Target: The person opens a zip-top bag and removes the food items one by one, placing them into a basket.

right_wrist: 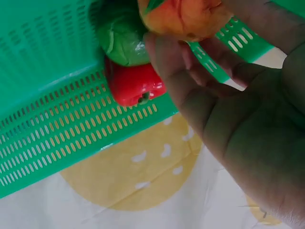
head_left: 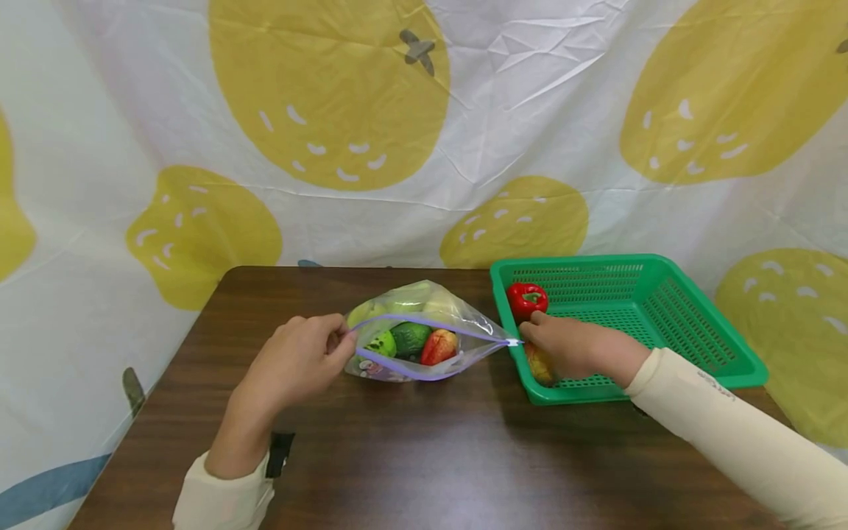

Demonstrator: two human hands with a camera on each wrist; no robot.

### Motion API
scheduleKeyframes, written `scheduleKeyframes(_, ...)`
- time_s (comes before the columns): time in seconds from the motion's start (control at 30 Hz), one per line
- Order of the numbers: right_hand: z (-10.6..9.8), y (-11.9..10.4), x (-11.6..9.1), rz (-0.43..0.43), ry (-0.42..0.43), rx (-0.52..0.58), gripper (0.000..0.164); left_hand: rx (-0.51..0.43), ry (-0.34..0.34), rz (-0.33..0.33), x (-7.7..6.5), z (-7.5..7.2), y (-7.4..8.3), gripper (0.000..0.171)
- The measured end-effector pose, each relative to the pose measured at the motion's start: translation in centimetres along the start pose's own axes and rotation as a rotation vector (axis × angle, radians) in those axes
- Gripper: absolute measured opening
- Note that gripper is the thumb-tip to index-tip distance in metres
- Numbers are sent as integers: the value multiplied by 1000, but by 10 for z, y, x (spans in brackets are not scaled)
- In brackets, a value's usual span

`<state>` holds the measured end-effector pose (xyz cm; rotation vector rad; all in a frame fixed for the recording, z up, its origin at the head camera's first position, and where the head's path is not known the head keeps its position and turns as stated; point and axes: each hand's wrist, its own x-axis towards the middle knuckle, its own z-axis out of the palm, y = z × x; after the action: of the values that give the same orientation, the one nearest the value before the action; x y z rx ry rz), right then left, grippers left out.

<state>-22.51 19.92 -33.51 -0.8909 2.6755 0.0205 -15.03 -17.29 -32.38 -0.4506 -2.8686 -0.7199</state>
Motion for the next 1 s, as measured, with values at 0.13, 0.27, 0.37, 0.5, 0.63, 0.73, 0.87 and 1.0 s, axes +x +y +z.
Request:
scheduleKeyframes(0.13,2,-1,2,23,-9,-7,45,-2,-9,-6,0,0,0,18)
scheduleKeyframes(0.27,3,0,4,18,-32,4,35,-2,-12,-5,0,-1,0,19)
scheduleKeyframes(0.37,5,1,6,9,-62,45,29,-3,-13,-3,0,-1,0,20)
scheduleKeyframes(0.5,6,2,7,4,-78,78,26,-3,-17,-6,0,-1,-1,20)
scheduleKeyframes(0.63,5,3,8,-7,-75,63,24,-4,-19,-9,1,-1,-1,20)
scheduleKeyframes(0.73,2,3,7,-12,-76,63,25,-4,-16,-10,1,-1,-2,20)
scheduleKeyframes(0.87,-15,-1,-2,-2,-77,51,23,-3,-15,-7,1,-1,-2,20)
scheduleKeyframes(1.0,-50,-15,-22,28,28,-42,35,-2,-12,-6,0,-2,-1,20)
